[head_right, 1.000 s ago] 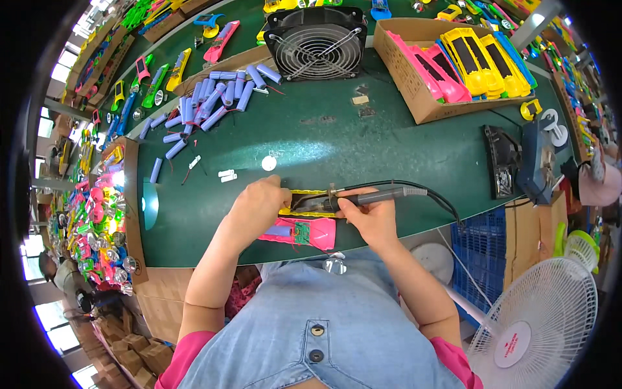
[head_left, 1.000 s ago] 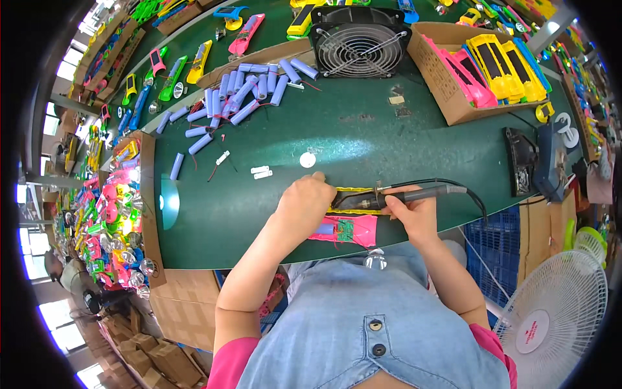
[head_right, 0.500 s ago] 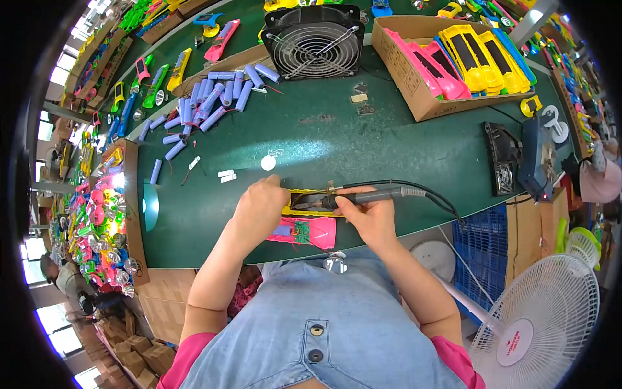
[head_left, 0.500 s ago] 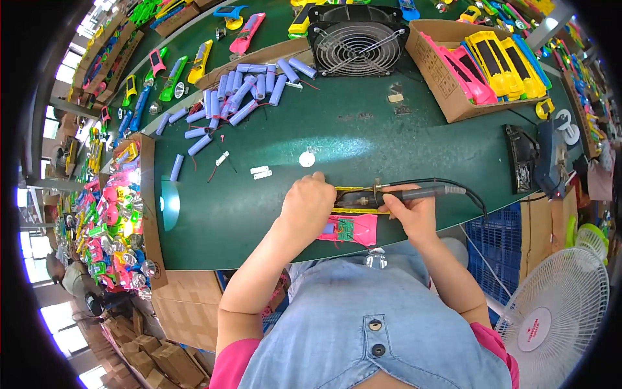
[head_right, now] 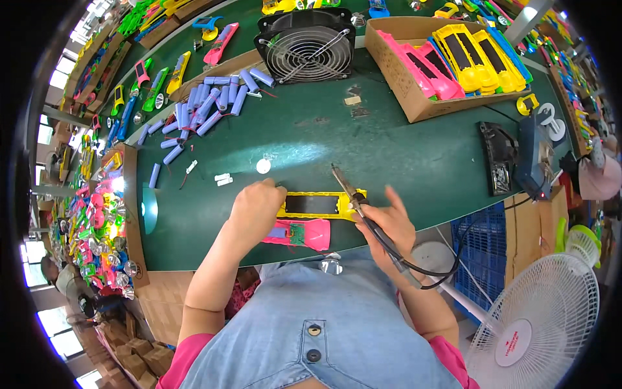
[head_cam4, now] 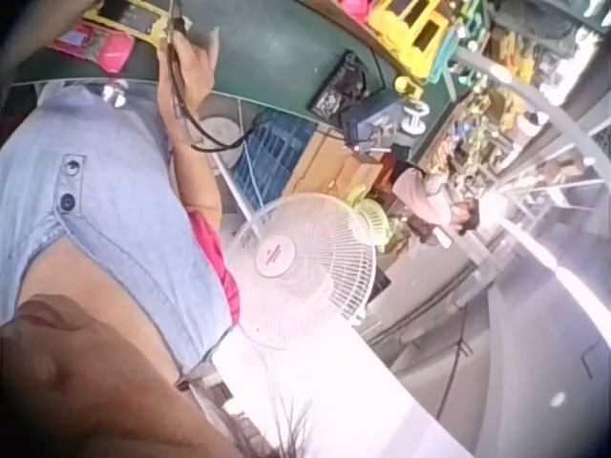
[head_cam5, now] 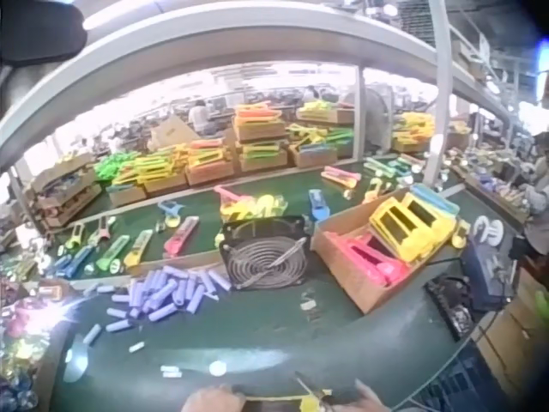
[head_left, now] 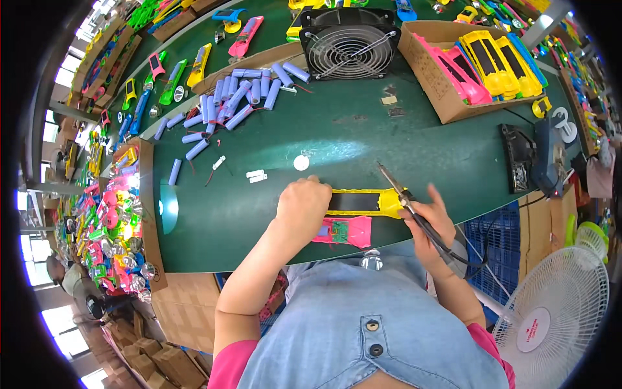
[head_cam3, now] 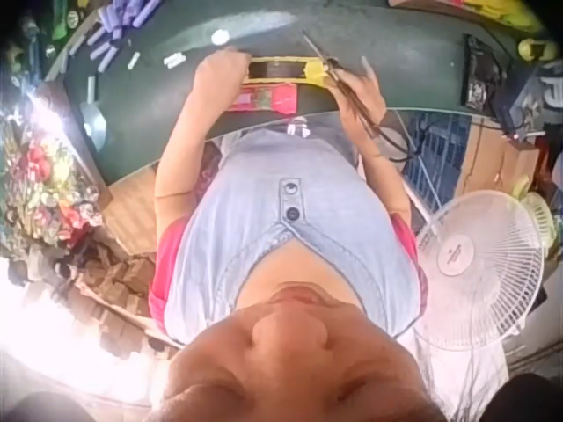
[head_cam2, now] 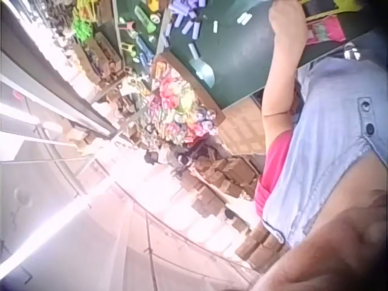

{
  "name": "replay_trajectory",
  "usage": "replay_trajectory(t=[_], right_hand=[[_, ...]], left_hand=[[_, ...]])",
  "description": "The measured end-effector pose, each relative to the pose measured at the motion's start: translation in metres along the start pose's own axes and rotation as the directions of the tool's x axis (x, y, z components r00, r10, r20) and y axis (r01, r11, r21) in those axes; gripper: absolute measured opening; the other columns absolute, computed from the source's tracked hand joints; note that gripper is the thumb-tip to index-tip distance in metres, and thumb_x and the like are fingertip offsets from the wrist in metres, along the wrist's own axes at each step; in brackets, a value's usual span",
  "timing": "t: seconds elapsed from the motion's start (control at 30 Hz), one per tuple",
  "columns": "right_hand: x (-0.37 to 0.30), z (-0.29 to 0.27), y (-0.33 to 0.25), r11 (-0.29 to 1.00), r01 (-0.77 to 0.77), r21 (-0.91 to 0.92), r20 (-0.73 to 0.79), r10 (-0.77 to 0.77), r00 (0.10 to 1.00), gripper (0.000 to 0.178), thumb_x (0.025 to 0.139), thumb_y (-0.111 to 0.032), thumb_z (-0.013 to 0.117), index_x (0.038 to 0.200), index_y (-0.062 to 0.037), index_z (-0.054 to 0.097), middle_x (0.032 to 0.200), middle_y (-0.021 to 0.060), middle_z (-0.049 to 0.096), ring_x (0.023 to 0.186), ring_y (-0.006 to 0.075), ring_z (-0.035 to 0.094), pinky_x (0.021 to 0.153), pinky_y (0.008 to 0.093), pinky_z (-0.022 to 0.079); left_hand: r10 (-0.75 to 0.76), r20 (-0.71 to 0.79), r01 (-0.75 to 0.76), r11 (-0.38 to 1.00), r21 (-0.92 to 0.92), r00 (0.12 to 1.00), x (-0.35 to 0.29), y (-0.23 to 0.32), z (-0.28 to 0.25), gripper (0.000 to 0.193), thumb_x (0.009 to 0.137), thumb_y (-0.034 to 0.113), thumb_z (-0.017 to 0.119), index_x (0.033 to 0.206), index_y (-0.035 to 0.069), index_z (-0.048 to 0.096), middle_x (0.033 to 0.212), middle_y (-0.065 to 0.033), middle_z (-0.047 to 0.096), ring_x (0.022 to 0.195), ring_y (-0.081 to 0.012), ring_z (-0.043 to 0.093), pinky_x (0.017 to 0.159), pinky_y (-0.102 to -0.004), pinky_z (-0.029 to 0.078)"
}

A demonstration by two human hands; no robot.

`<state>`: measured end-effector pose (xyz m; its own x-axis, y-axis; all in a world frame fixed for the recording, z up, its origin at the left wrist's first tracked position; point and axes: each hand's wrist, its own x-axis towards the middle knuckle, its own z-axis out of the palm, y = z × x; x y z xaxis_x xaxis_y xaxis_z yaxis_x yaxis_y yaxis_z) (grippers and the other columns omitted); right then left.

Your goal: The person solders internal components inside flashlight casings using a soldering iron, attaches solar panels and covers, tests the lights, and places the assembled flashlights onto the conveyor line.

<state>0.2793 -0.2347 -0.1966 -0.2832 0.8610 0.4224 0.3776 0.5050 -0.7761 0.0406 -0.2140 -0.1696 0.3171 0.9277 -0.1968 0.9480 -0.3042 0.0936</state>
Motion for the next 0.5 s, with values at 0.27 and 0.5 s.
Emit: replay_trajectory(t=[0.27,0.5], right_hand=[[-0.003,0.0017,0.0122,0.993,-0.046,-0.111,0.118,0.059,0.991,0.045,0.068,-0.006,0.067,0.11,-0.0049,0.05,0.106,0.0049,0.06,0.116,0.0283,0.044,0.105,0.0483,0.017],[-0.0021,0.0013,0.0124,0.991,-0.135,-0.025,0.113,0.137,0.984,0.045,0.068,-0.006,0.067,0.11,-0.0057,0.053,0.11,0.005,0.058,0.114,0.025,0.047,0.105,0.0482,0.019]], left_hand=[[-0.004,-0.053,0.002,0.999,-0.043,0.999,0.0001,-0.0001,0.0006,0.008,0.068,0.001,0.055,0.071,0.005,0.061,0.075,-0.0125,0.054,0.072,-0.0285,0.057,0.063,-0.0376,0.048],[0.024,-0.046,-0.024,1.0,0.008,0.999,-0.0003,-0.0045,-0.0025,0.009,0.068,0.003,0.057,0.07,0.007,0.064,0.074,-0.0112,0.054,0.072,-0.0277,0.056,0.063,-0.0374,0.046]])
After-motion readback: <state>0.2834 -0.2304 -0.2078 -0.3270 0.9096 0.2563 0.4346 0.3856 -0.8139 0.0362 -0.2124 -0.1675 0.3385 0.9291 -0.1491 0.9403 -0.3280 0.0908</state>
